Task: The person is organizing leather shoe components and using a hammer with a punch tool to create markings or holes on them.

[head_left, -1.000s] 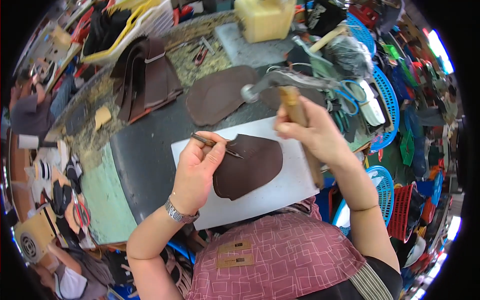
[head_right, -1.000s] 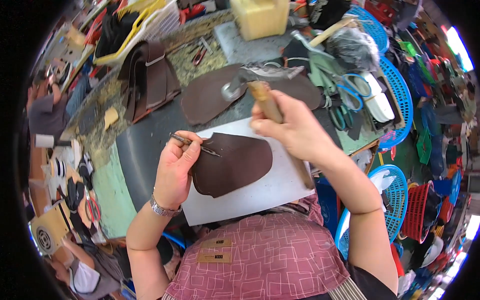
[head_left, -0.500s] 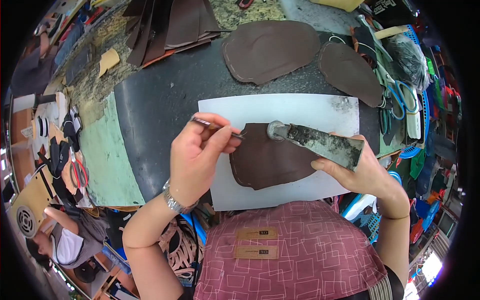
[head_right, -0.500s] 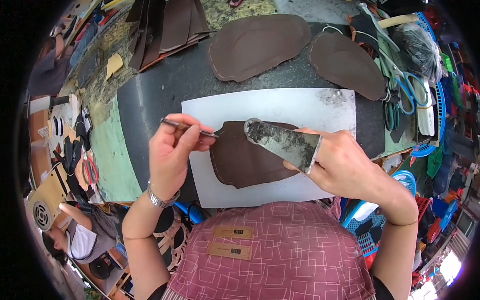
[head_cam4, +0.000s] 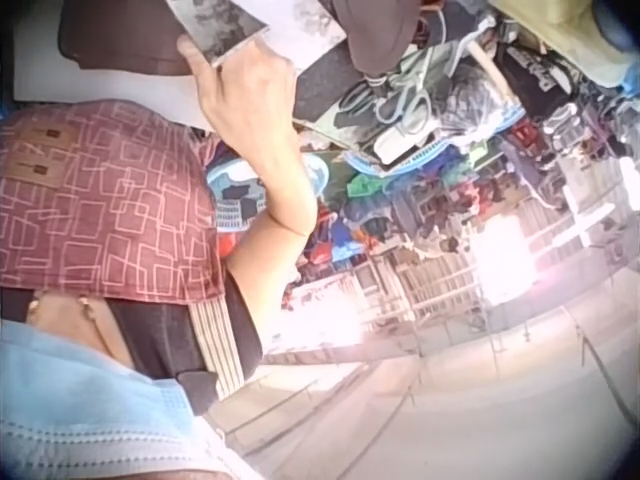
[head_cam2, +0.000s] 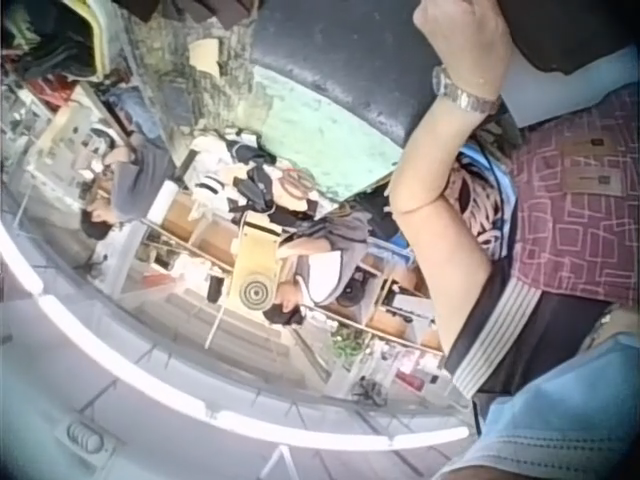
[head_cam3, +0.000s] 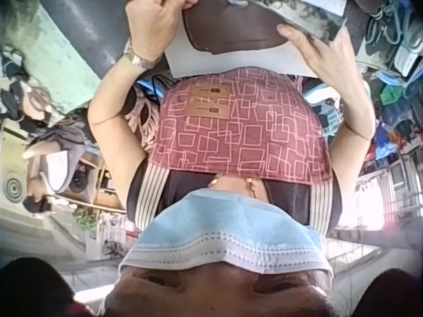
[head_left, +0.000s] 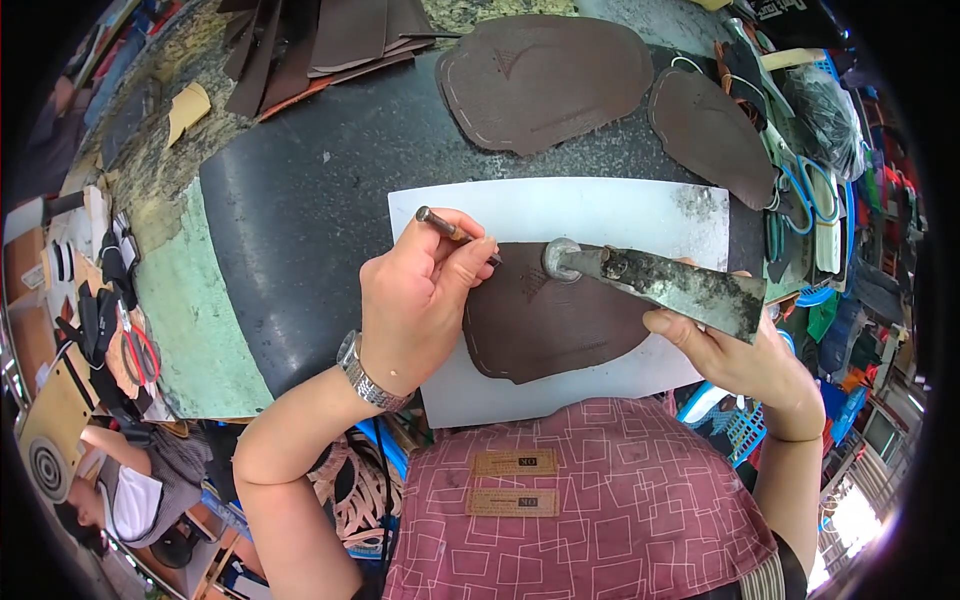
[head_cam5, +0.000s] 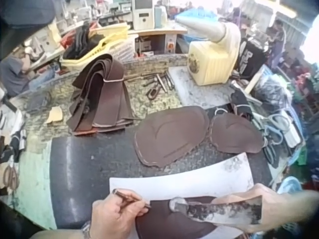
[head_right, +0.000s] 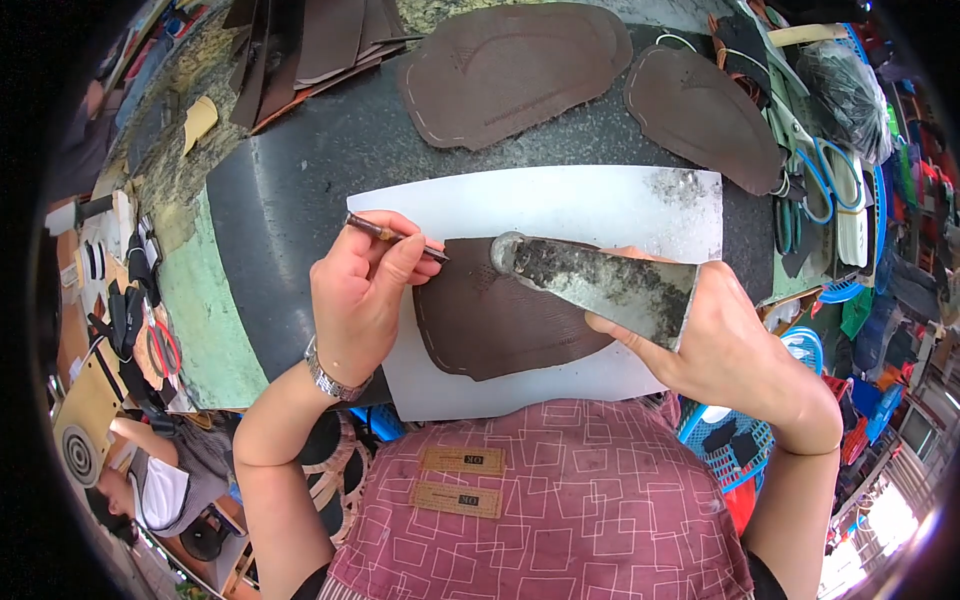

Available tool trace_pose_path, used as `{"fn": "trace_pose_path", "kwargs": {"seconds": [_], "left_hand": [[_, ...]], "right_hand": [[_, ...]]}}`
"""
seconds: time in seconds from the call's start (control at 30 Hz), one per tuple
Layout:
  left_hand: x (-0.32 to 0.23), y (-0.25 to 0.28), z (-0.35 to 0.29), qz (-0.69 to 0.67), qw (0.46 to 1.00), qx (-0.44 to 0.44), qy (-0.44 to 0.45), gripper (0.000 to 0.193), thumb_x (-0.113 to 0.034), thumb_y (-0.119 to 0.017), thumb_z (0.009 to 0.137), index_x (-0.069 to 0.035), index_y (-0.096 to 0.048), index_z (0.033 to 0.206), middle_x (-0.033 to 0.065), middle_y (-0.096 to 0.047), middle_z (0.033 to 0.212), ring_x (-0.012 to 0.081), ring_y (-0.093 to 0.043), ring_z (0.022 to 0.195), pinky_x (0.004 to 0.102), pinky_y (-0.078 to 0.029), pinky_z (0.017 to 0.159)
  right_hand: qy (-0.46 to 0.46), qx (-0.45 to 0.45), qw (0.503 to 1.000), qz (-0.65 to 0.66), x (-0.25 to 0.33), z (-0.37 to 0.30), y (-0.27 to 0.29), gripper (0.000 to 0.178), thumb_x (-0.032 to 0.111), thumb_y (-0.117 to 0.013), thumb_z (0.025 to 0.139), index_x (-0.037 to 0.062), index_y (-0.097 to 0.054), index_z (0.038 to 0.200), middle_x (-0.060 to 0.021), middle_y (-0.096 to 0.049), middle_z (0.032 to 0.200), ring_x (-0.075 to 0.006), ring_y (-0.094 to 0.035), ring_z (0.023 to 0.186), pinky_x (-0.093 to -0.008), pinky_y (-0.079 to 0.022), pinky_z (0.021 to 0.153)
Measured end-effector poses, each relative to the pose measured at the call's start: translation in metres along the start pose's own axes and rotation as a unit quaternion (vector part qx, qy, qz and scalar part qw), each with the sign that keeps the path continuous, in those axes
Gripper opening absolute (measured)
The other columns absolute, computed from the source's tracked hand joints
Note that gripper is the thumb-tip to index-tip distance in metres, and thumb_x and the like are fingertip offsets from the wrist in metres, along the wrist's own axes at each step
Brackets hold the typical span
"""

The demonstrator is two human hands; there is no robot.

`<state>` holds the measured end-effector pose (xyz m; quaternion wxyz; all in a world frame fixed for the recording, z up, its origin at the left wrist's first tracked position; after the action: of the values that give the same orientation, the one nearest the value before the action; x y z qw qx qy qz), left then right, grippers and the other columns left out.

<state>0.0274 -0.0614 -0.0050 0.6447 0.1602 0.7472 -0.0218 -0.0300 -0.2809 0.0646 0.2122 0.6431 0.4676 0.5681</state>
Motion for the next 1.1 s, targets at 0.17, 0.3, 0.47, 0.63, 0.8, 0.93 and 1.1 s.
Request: {"fn": "trace_pose_path", "kwargs": {"seconds": [0.17, 0.3, 0.47, 0.63, 0.8, 0.93, 1.1], "left_hand": [[-0.001, 0.001, -0.001, 0.035, 0.999, -0.004, -0.035, 0.009, -0.009, -0.061, 0.083, -0.002, -0.056, 0.087, 0.0063, -0.064, 0.069, 0.0102, -0.063, 0.063, 0.0223, -0.049, 0.056], [-0.007, -0.004, -0.001, 0.149, 0.983, 0.021, -0.106, 0.010, -0.007, -0.060, 0.083, -0.002, -0.055, 0.090, 0.0074, -0.063, 0.072, 0.0139, -0.061, 0.061, 0.0230, -0.048, 0.055], [0.003, -0.013, -0.020, 0.277, 0.912, -0.004, -0.304, 0.015, -0.008, -0.065, 0.076, -0.008, -0.056, 0.088, 0.0079, -0.058, 0.063, 0.0202, -0.058, 0.053, 0.0307, -0.045, 0.045], [-0.012, -0.010, 0.000, 0.231, 0.965, 0.017, -0.126, 0.008, -0.006, -0.055, 0.086, 0.001, -0.053, 0.090, 0.0060, -0.065, 0.077, 0.0118, -0.062, 0.064, 0.0232, -0.050, 0.058], [-0.005, -0.013, 0.006, 0.087, 0.992, 0.024, -0.090, 0.009, -0.008, -0.058, 0.084, 0.000, -0.055, 0.085, 0.0075, -0.063, 0.069, 0.0128, -0.061, 0.059, 0.0232, -0.047, 0.053], [-0.023, -0.008, -0.007, 0.299, 0.921, -0.006, -0.249, 0.009, -0.010, -0.064, 0.079, -0.004, -0.057, 0.082, 0.0071, -0.060, 0.063, 0.0195, -0.058, 0.050, 0.0267, -0.045, 0.046], [-0.029, -0.024, -0.007, 0.299, 0.893, -0.014, -0.335, 0.009, -0.010, -0.064, 0.078, -0.005, -0.057, 0.081, 0.0084, -0.059, 0.061, 0.0218, -0.057, 0.050, 0.0278, -0.045, 0.046]], "right_hand": [[-0.004, 0.009, 1.000, 0.027, 0.000, 0.004, 0.000, 0.029, 0.022, -0.065, 0.082, 0.0002, -0.061, 0.100, -0.0140, -0.063, 0.090, -0.0272, -0.058, 0.079, -0.0339, -0.045, 0.073], [-0.052, 0.081, 0.987, 0.129, -0.011, 0.004, 0.002, 0.037, 0.018, -0.068, 0.075, -0.0007, -0.058, 0.105, -0.0143, -0.062, 0.096, -0.0300, -0.058, 0.078, -0.0363, -0.044, 0.073], [0.154, 0.039, 0.979, 0.129, 0.019, 0.010, 0.018, 0.021, 0.017, -0.065, 0.070, 0.0074, -0.061, 0.088, -0.0088, -0.061, 0.074, -0.0282, -0.060, 0.064, -0.0357, -0.045, 0.062], [0.091, -0.045, 0.994, 0.048, 0.003, 0.013, 0.016, 0.022, 0.020, -0.058, 0.085, 0.0017, -0.062, 0.096, -0.0127, -0.062, 0.082, -0.0303, -0.057, 0.073, -0.0375, -0.045, 0.069], [0.092, -0.014, 0.994, 0.063, 0.005, 0.005, 0.018, 0.022, 0.012, -0.053, 0.088, -0.0017, -0.058, 0.104, -0.0139, -0.060, 0.093, -0.0245, -0.056, 0.085, -0.0334, -0.043, 0.077], [0.017, 0.003, 0.988, 0.155, 0.018, 0.006, 0.036, 0.016, 0.013, -0.060, 0.075, 0.0017, -0.058, 0.086, -0.0113, -0.058, 0.083, -0.0253, -0.054, 0.076, -0.0338, -0.044, 0.071], [0.202, -0.021, 0.974, -0.097, 0.021, 0.000, 0.023, 0.021, 0.013, -0.062, 0.077, 0.0038, -0.057, 0.095, -0.0100, -0.055, 0.079, -0.0248, -0.054, 0.072, -0.0343, -0.044, 0.068]]}}
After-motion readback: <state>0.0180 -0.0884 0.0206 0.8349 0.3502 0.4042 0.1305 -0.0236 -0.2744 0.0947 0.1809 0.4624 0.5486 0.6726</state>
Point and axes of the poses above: each hand's wrist, its own z-axis towards the middle knuckle, its own y-axis out of the back of the hand, x = y × z, the point moved 5 cm from there along z, towards the middle knuckle
